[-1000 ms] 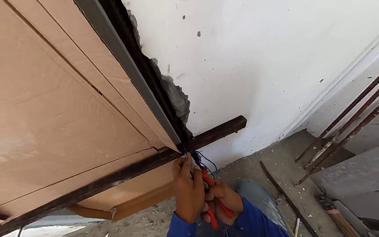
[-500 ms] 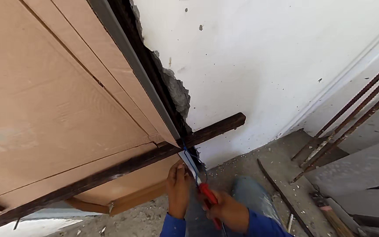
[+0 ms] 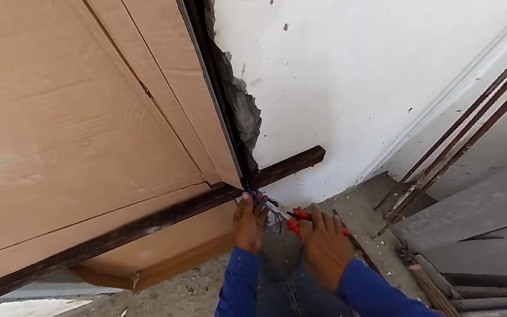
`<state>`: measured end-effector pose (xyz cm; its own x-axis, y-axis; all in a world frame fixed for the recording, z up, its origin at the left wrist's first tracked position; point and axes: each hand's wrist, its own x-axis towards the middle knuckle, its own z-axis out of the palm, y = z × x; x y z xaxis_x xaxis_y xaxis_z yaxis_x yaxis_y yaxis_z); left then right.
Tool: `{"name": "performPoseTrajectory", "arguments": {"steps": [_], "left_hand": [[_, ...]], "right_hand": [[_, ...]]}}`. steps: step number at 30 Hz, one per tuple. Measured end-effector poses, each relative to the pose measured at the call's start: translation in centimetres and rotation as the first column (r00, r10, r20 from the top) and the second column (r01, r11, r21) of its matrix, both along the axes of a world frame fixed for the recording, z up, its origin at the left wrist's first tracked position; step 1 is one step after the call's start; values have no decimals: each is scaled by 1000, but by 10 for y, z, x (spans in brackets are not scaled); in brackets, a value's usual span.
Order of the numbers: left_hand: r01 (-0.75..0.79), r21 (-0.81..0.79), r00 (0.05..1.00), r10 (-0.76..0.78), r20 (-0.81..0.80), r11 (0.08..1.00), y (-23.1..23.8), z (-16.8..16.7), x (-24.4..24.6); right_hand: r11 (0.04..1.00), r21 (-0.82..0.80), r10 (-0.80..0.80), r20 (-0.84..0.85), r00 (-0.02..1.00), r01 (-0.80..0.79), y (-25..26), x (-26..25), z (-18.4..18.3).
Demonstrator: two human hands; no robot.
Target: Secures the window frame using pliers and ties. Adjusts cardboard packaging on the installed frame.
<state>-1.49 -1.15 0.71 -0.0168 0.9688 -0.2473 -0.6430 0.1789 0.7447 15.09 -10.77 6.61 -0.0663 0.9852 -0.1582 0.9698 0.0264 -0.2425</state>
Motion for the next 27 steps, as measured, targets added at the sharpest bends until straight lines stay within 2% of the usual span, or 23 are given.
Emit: {"name": "performPoseTrajectory", "arguments": {"steps": [5,13,17,21,27], "left_hand": [[-6,-49,999,9,54,999,5,2,8],[-74,-103,993,83,89,992,-3,12,13],[-56,-67,996,61,68,996,-6,14,17],[-55,-45,998,56,20,997,-8,19,21],[-75,-65,996,71,-57,995,-9,25,25]], "right_hand": [[999,38,-26,117,993,22,17,-30,-2],[999,-38,-29,142,989,35,28,-43,3],[999,-22,-24,139,990,27,25,-41,4],[997,-72,-2,145,989,13,24,-42,8],[1000,-18,-21,102,995,23,21,-43,3]]}}
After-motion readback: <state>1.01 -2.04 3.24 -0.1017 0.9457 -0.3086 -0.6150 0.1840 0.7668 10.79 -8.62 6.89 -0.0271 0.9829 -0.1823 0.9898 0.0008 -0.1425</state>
